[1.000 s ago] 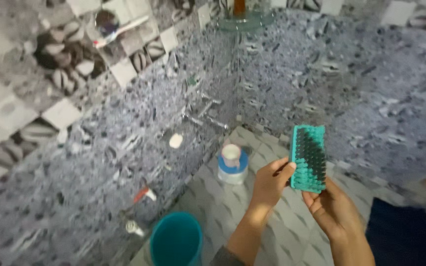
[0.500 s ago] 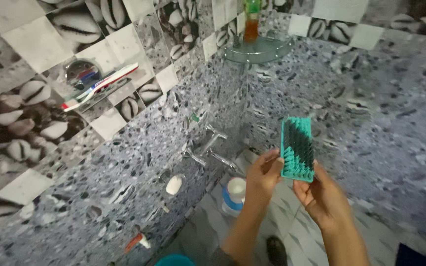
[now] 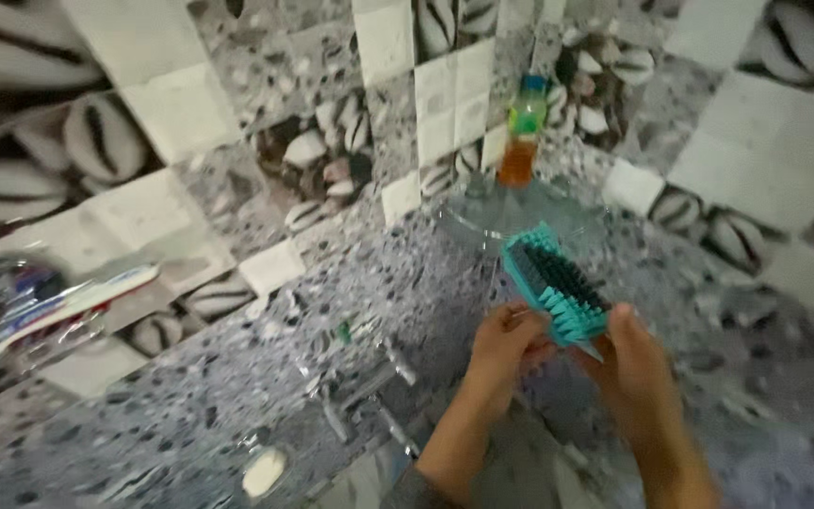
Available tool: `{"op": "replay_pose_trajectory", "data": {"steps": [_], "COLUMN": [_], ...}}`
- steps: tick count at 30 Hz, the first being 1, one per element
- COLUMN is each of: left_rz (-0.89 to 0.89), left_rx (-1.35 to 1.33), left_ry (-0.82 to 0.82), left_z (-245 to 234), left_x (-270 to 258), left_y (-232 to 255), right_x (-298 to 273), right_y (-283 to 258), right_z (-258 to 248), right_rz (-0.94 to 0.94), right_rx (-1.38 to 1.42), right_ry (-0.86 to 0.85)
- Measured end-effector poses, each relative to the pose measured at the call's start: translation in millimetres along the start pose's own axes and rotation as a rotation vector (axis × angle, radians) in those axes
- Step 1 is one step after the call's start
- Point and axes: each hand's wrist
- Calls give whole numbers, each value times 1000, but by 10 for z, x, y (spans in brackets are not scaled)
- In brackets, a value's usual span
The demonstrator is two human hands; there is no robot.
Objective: The person organizes bathroom supplies by placing a dark cloth, two toothbrushes, a pink razor, a small box, a bottle of liquid, a brush, a toothpaste box, and a bar of soap onto a wall-mounted glass shelf.
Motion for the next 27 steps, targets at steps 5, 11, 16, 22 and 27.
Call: {"op": "replay_pose_trajectory", "data": {"steps": [5,11,16,22,27], "left_rz": [146,126,183,259,299], "left_rx": [-16,63,-14,412,789], "left_ry": [-42,-4,-100,70,98], "left_z": [285,392,442,333,215], "left_x": [926,1687,2305,2915,3219], "left_y": [251,389,257,49,-28], "right_x": [1008,1894,2544,2948,2949], "right_y": [-407,-479,-406,-391,-353], "right_z": [98,92,160,240,247], "right_rz": [-273,-431,-330,-350,-385], "right_rx": [-589,-947,-1008,-1131,-1208], "right_ry": [-138,-142,-50,-39,-59]}}
Point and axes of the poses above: each hand's wrist, its own x-axis towards the middle knuckle, its own z-axis out of the palm, y = z × x, and after that the axes turned 1 degree about -y, right-handed
